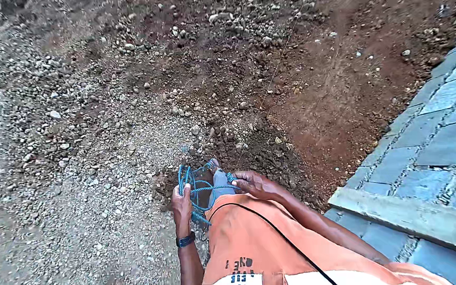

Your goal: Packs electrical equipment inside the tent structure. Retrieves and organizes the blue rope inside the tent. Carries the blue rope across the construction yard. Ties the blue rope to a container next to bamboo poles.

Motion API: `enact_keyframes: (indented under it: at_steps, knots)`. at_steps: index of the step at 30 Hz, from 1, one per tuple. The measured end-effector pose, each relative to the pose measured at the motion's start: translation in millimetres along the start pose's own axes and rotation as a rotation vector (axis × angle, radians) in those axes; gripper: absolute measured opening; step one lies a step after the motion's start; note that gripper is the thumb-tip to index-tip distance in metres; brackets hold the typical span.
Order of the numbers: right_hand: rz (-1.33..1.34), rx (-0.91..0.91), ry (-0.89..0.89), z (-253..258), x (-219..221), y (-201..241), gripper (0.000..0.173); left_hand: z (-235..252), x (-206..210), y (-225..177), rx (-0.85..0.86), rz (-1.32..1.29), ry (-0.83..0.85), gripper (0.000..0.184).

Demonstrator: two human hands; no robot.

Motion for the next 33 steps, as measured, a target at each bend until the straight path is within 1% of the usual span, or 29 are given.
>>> enact_keyframes:
  at_steps: [2,5,9,13,17,20,23,25,28,33]
  knots:
    - [0.024,0.025,-0.105,44.2,-24.9,20.2,0.031,41.7,-4.3,-42.3,0.002,0.057,0.043,0.046]
    - [0.063,-0.013,-0.168,98.3,-63.4,51.2,0.03,104.3,-15.3,-106.7,0.071,0.093,0.071,0.047]
    - [0.107,0.014,-0.226,148.2,-100.0,60.4,0.03,168.3,-24.4,-172.4,0.102,0.151,0.088,0.049]
    - [0.134,0.051,-0.228,199.0,-133.6,50.0,0.03,220.7,-17.0,-212.2,0.102,0.176,0.063,0.05]
    - [0.146,0.073,-0.198,263.0,-180.8,42.4,0.03,257.8,7.6,-241.8,0.064,0.163,0.069,0.05]
    - [0.146,0.039,-0.19,325.6,-232.5,32.5,0.031,289.8,35.0,-280.2,0.024,0.121,0.085,0.049]
    - [0.16,0.012,-0.205,389.9,-289.3,14.4,0.03,338.9,65.9,-323.7,-0.012,0.106,0.08,0.051]
    - [0.146,0.003,-0.244,433.3,-333.4,8.2,0.03,377.8,85.3,-364.2,-0.016,0.094,0.071,0.051]
    - [0.134,-0.006,-0.303,488.2,-398.4,14.1,0.03,428.4,103.4,-434.7,0.015,0.106,0.088,0.049]
    - [0.067,-0.019,-0.361,562.9,-491.9,35.3,0.032,486.4,123.7,-535.4,0.088,0.092,0.073,0.05]
Point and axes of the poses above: each hand's wrist, its own z-axis towards the middle knuckle, its own x-axis out of the palm, y = z × x, the point moved 3 cm from there along z, towards the middle knuckle, and after that the axes turned 9 degrees about -x, right-handed, at the moved point
